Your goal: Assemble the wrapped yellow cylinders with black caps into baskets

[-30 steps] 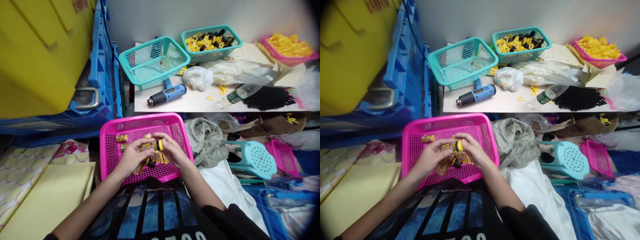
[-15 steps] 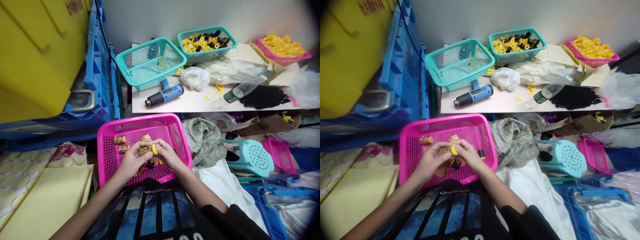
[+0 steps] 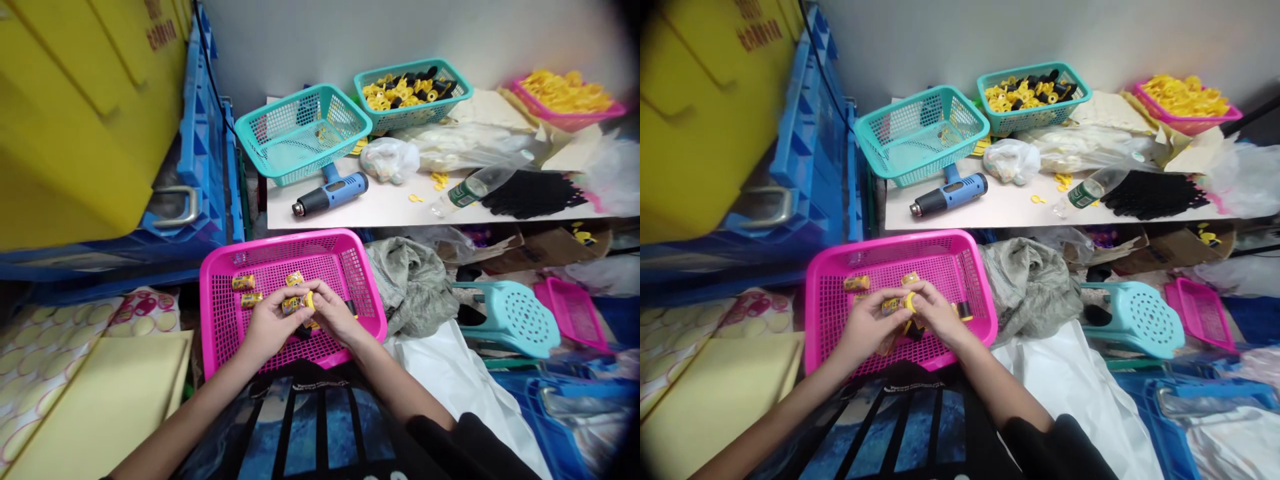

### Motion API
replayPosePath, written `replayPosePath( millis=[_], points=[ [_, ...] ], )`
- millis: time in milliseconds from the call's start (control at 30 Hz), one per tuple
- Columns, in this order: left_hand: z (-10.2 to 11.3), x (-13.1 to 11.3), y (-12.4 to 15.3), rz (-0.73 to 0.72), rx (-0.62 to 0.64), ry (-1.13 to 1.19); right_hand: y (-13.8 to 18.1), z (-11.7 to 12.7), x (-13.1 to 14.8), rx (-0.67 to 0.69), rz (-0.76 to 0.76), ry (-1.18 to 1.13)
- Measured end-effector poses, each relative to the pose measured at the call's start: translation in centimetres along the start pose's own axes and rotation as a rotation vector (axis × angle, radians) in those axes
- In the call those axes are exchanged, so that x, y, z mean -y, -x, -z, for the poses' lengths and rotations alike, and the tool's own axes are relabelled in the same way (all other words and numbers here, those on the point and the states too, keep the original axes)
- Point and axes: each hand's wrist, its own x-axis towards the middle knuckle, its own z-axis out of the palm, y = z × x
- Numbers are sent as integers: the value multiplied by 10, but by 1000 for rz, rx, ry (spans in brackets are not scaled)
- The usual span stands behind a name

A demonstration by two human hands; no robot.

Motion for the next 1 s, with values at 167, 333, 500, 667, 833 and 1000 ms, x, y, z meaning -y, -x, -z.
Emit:
replayPosePath(
  millis=[167, 333, 500, 667, 833, 1000],
  points=[
    [11, -13, 6, 166, 112, 240, 4, 14, 22, -30, 277, 342],
    [22, -14, 6, 203, 114, 279, 5, 11, 30, -25, 234, 297],
    [24, -6, 2, 180, -43, 255, 4, 6, 25, 9, 83, 121],
    [25, -20, 2, 231, 152, 340, 2, 4, 25, -89, 291, 328],
    [13, -18, 0, 107, 61, 120, 1, -1, 21, 34, 193, 217],
    [8, -14, 2, 79, 65, 127, -1, -14, 12, 152, -107, -193]
  ],
)
